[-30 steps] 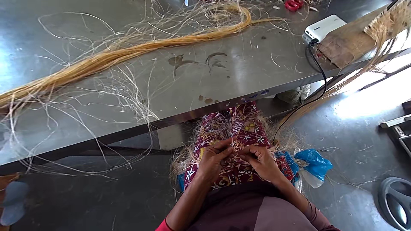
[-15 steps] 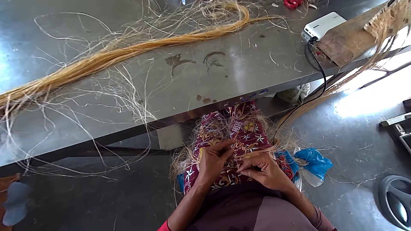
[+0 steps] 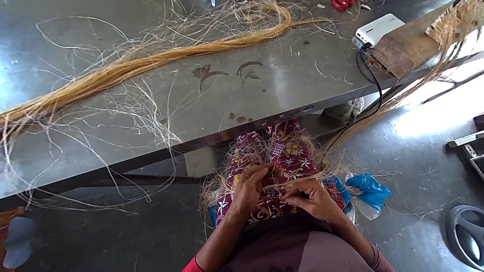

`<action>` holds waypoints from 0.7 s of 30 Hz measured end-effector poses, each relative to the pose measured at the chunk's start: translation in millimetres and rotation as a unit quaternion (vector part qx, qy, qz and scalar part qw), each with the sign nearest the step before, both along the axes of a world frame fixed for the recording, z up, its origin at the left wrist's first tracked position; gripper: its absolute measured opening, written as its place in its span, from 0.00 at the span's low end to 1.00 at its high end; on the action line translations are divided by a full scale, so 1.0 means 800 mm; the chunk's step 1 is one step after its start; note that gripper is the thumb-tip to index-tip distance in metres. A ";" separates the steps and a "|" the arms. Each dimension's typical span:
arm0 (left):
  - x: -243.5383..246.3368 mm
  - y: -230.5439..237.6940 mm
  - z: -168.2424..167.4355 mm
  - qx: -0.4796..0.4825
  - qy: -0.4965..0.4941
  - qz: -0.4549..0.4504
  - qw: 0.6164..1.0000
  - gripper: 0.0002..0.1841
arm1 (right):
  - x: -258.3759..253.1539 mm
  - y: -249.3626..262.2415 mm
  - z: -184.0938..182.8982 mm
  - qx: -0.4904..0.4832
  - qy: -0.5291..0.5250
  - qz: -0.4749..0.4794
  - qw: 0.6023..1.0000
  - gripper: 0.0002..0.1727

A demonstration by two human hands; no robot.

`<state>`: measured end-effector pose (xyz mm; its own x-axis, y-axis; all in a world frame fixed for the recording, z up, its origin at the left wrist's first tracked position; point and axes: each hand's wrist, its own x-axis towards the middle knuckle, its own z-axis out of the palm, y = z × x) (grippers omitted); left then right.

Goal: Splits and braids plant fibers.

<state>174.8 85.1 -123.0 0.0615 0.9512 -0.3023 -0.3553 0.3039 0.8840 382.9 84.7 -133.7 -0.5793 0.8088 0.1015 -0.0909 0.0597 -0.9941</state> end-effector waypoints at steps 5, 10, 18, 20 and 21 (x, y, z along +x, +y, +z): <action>0.002 0.000 0.003 -0.008 0.011 0.009 1.000 0.17 | 0.002 -0.001 -0.006 0.009 -0.025 -0.006 1.000 0.06; 0.000 -0.002 -0.001 0.017 0.040 -0.013 0.999 0.12 | 0.005 0.001 -0.006 -0.002 -0.059 -0.034 0.998 0.12; 0.006 -0.005 0.009 0.008 0.009 -0.106 0.994 0.13 | -0.009 0.016 0.011 -0.107 0.036 -0.162 0.980 0.11; 0.008 -0.005 0.010 0.008 0.003 -0.105 0.994 0.14 | -0.013 0.018 0.010 -0.101 0.037 -0.167 0.980 0.06; 0.008 -0.006 0.010 0.008 0.004 -0.102 0.995 0.14 | -0.013 0.019 0.007 -0.091 0.036 -0.171 0.980 0.04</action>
<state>181.2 80.6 -115.3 0.2522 0.9236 -0.2886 -0.2810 0.3553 0.8915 372.3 100.3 -127.8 -0.2677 0.9630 -0.0313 -0.1669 -0.0783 -0.9828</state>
